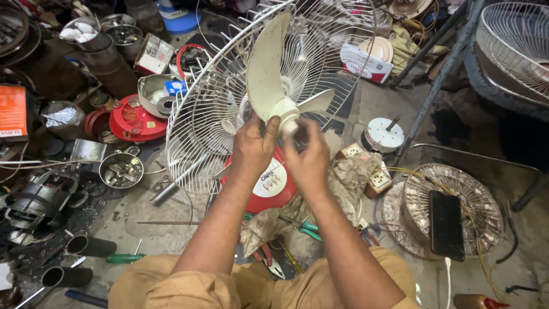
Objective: The person assembles a table fan by placing the blade onto the motor shaft and then tightening the center cap by hand.
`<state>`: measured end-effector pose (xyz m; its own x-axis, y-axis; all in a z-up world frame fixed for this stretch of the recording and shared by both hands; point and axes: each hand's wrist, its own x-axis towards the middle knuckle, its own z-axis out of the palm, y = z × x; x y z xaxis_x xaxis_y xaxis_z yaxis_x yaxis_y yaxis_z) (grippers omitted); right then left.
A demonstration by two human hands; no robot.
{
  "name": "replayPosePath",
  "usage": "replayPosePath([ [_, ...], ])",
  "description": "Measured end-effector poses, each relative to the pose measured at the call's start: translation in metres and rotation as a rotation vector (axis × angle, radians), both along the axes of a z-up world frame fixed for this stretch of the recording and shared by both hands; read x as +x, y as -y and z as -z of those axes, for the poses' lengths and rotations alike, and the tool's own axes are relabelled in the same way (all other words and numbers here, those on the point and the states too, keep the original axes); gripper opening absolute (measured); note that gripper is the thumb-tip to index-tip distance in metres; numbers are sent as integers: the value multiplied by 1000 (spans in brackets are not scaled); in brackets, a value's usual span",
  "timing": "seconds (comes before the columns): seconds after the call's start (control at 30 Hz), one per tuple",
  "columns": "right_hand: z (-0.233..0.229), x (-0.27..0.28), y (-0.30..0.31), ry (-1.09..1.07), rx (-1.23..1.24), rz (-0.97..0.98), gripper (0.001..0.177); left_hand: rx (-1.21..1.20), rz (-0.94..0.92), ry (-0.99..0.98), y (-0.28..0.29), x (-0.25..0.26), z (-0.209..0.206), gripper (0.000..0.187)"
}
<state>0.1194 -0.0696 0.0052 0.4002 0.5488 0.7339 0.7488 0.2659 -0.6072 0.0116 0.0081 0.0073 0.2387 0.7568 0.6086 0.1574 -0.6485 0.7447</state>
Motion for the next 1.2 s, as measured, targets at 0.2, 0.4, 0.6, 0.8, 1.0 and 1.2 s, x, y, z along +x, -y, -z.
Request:
replayPosePath([
  [0.2, -5, 0, -1, -40, -40, 2, 23, -3, 2, 3, 2, -1, 0, 35],
  [0.4, -9, 7, -5, -135, -197, 62, 16, 11, 3, 2, 0, 0, -2, 36],
  [0.6, -4, 3, -5, -3, 67, 4, 23, -26, 26, 6, -4, -2, -2, 37],
  [0.8, -9, 0, -5, 71, 51, -4, 22, -5, 2, 6, -3, 0, -3, 38],
  [1.0, -7, 1, 0, 0, -5, 9, 21, -24, 8, 3, 2, -1, -4, 38],
  [1.2, -8, -1, 2, -131, -54, 27, 28, 42, 7, 35, 2, -1, -3, 38],
])
